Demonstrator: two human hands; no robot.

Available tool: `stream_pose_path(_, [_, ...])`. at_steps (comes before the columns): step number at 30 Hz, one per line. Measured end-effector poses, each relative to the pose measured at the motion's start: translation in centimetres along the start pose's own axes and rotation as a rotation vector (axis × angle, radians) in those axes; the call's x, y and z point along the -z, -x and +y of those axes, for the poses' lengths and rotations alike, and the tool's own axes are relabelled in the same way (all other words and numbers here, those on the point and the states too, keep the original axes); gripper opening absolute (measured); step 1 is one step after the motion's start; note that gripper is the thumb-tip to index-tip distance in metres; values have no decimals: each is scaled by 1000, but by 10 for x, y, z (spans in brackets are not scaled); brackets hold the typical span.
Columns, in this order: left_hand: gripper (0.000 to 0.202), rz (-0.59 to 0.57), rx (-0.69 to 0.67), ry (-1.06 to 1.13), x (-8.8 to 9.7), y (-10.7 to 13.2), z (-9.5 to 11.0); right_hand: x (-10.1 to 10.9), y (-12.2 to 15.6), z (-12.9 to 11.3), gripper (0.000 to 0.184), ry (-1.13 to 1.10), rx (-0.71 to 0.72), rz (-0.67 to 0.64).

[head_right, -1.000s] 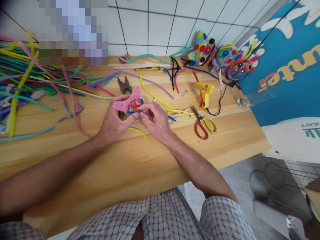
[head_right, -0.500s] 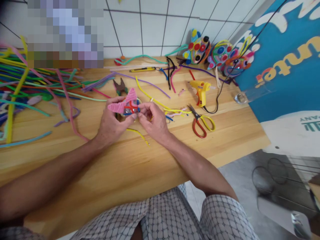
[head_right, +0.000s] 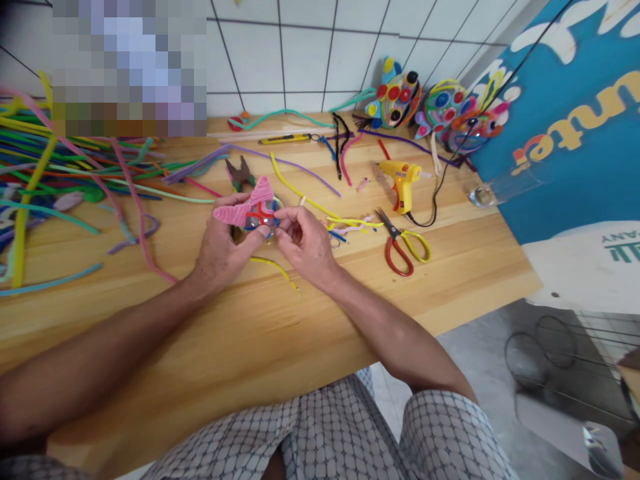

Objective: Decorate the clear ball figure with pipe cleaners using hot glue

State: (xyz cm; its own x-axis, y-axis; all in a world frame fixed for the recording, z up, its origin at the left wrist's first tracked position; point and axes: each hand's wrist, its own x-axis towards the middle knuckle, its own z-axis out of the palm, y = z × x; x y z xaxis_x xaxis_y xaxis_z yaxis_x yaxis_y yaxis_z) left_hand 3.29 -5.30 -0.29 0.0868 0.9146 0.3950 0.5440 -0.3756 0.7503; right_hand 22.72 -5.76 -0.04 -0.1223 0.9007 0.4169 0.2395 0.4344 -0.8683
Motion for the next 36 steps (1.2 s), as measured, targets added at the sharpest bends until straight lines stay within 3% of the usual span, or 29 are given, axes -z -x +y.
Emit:
stream_pose_path(8, [49, -14, 10, 51, 1, -1, 0, 2, 1, -1, 14, 69, 74, 4])
stream_pose_path(14, [52, 4, 7, 55, -1, -1, 0, 9, -4, -6, 19, 222, 257, -10])
stream_pose_path(23, [50, 24, -31, 65, -5, -3, 0, 26, -22, -19, 34, 478, 472, -210])
stream_pose_path(32, [52, 23, -68, 18, -6, -1, 3, 29, -21, -22, 44, 577, 417, -321])
stream_pose_path(36, [53, 24, -47, 21, -8, -1, 4, 32, -22, -22, 44, 542, 402, -292])
